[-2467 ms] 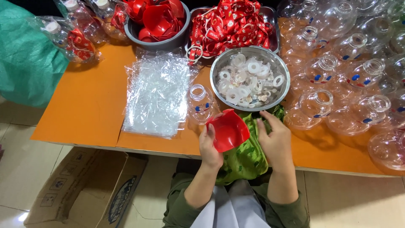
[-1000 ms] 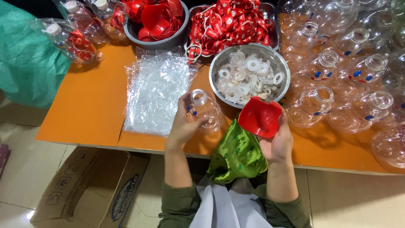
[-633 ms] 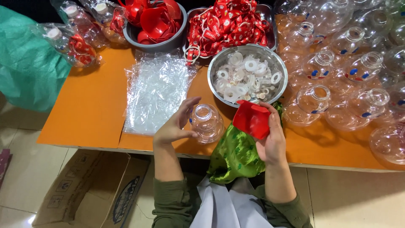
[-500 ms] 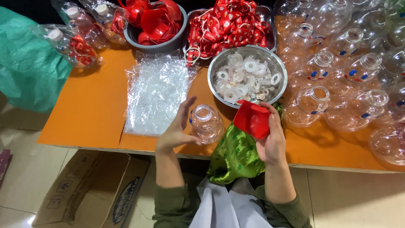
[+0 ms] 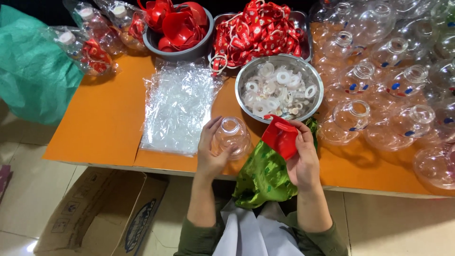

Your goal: Cleaning plastic bottles with a cloth and assembling them with red plastic parts and white caps.

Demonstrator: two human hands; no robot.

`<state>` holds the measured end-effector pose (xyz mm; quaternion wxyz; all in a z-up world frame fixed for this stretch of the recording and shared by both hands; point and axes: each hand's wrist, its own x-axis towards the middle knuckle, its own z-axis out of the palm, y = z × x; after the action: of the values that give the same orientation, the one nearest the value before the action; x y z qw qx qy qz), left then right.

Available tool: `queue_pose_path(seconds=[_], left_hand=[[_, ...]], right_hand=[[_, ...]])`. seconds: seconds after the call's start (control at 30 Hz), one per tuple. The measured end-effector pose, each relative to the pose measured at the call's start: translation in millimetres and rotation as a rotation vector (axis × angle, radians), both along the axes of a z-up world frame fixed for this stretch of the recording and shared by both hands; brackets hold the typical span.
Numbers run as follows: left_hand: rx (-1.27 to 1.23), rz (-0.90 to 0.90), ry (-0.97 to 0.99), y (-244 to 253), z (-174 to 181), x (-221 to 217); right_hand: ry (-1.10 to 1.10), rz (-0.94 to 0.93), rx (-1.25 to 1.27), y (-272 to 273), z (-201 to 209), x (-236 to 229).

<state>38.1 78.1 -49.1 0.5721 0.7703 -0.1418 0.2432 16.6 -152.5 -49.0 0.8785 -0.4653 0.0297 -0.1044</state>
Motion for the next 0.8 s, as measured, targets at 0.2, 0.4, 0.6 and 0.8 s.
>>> queue_pose_path(seconds=[0.2,0.4,0.6,0.8], left_hand=[[-0.171,-0.424,0.054,14.9,11.0,19.8],[-0.164,-0.450,0.039,15.4,8.6,21.0],[-0.155,-0.284,-0.035,14.3,-1.9,13.0],[-0.200,0.227,-0.560,-28.1,-8.1,-34.7]], right_hand=[[-0.003,0.023,0.009,-3.9,-10.8,1.4],[-0.032,0.049,-0.008,-1.9,-17.6,-2.3],[-0.155,0.047,-0.035,-1.7,-26.9,-6.0],[-0.326,-0.018,-0.228,16.1,12.9,-34.6]])
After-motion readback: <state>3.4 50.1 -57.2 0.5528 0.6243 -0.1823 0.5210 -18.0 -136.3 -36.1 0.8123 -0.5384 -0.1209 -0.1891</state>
